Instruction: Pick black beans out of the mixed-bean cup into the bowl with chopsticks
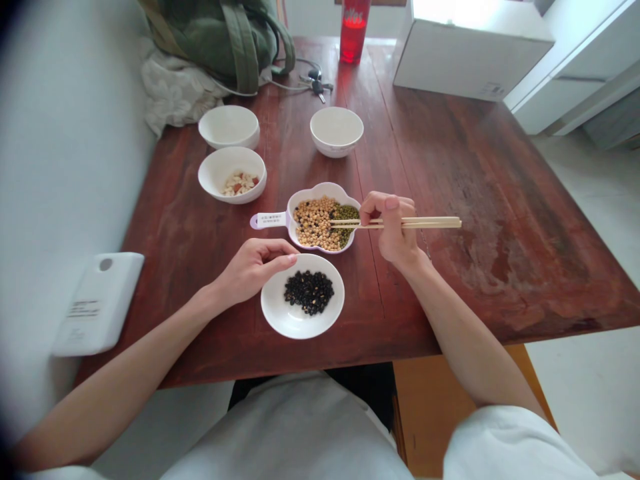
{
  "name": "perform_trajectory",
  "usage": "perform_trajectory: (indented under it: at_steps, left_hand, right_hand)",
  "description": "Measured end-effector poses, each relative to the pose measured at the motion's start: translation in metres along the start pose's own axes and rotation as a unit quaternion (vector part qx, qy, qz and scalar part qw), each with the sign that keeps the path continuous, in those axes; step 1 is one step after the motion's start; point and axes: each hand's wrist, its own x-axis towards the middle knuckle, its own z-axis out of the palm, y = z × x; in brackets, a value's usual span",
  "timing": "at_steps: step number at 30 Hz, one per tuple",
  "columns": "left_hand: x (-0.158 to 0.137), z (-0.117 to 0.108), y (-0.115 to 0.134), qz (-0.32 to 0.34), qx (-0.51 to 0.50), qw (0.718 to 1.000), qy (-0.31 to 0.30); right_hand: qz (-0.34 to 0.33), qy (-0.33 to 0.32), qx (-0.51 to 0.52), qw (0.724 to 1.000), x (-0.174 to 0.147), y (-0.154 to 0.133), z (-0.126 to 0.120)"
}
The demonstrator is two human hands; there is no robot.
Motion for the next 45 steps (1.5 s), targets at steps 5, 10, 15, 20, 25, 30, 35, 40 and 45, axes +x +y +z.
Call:
perform_trajectory:
  at_steps: [5,10,15,20,25,30,35,40,45]
  left_hand:
    - [0.0,0.0,0.002,-0.009,-0.001,1.0,0.001]
    - [0.0,0.0,0.001,-0.008,-0.006,1.0,-0.002]
    - [0.0,0.0,0.002,-0.005,-0.003,1.0,0.002]
    - [0.0,0.0,0.003,-0.007,0.003,1.0,0.002]
    - [0.0,0.0,0.002,-0.011,0.004,1.0,0.0]
    - [0.0,-0.001,0.001,-0.01,0.005,1.0,-0.004]
    - [0.0,-0.001,0.0,-0.012,0.015,1.0,-0.006]
    - [-0.001,-0.002,0.0,-0.004,0.023,1.0,-0.004]
    - [-0.001,-0.002,0.001,-0.005,0.017,1.0,-0.005]
  right_hand:
    - [-0.001,0.001,-0.009,1.0,-0.001,0.001,-0.001]
    - [0.008,0.005,-0.002,1.0,-0.003,0.004,-0.001]
    - [0.044,0.004,0.038,0.998,0.0,0.001,-0.004]
    - [0.057,0.053,0.089,0.993,0.006,0.0,-0.004]
    - [0.115,0.071,0.122,0.983,0.004,0.007,0.002]
    - [0.143,0.046,0.127,0.981,0.004,0.007,0.004]
    - [0.157,0.059,0.126,0.978,0.005,0.006,0.006]
    - [0.151,0.079,0.095,0.981,0.006,0.006,0.008]
    - [0.162,0.071,0.101,0.979,0.005,0.009,0.008]
